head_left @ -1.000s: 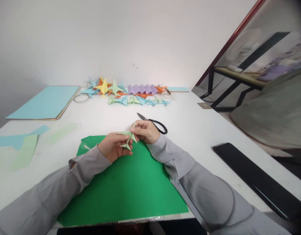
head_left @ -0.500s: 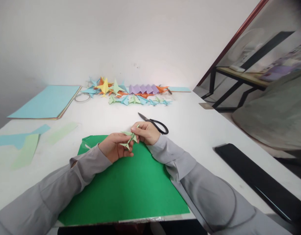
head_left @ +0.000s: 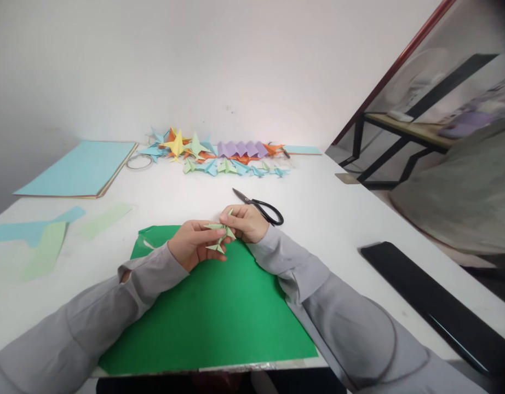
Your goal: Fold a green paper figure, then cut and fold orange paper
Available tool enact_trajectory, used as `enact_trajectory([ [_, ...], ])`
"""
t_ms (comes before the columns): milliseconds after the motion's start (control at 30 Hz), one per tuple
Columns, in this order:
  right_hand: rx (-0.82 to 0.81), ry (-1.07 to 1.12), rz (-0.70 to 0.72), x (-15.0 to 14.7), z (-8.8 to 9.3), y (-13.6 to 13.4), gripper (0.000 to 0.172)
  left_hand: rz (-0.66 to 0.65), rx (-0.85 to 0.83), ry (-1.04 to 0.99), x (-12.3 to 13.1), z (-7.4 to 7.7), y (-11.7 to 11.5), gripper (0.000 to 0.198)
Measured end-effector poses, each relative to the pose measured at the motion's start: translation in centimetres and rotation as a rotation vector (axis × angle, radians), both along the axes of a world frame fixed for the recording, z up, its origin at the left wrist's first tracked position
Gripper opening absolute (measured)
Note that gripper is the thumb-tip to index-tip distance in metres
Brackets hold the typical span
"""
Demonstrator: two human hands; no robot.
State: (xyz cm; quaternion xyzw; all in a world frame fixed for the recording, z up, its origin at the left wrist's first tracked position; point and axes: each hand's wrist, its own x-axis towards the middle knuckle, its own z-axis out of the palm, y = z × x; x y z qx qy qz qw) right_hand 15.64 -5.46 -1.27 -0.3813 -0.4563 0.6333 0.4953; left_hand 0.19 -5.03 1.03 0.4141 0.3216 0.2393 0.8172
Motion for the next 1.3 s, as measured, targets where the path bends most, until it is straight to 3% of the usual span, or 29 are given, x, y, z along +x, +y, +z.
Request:
enact_trajectory([
  [233, 0.008, -0.022, 0.046, -0.2, 0.1, -0.2, 0.034, 0.038, 0.009, 0.047, 0.4, 0.2, -0.6, 0.021],
  [400, -0.045, 0.090, -0.054, -0.5, 0.5, -0.2, 0.042, 0.107, -0.012, 0.000, 0.2, 0.2, 0.1, 0.014],
  [567, 0.150, 0.022, -0.182, -0.4, 1.2, -0.7, 0.029, 0.245, -0.135, 0.007, 0.0, 0.1, 1.1, 0.011],
  [700, 0.251, -0.063, -0.233, -0.7, 1.5, -1.2, 0.020, 0.240, -0.157, -0.009, 0.0, 0.2, 1.3, 0.012],
  [967, 0.298, -0.146, -0.221, -0.9, 1.4, -1.4, 0.021, 0.182, -0.143, -0.010, 0.0, 0.1, 1.3, 0.011],
  [1100, 0.484, -0.386, -0.248, -0.9, 1.5, -1.9, 0.010, 0.176, -0.142, 0.020, 0.0, 0.0, 1.5, 0.014],
  [1167, 0.670, -0.580, -0.255, -0.9, 1.6, -2.2, 0.003, 0.166, -0.138, 0.055, 0.0, 0.0, 1.5, 0.015],
  [1300, 1.054, -0.937, -0.261, -0.8, 1.3, -2.5, 0.009, 0.179, -0.108, 0.087, 0.0, 0.3, 1.5, 0.014],
])
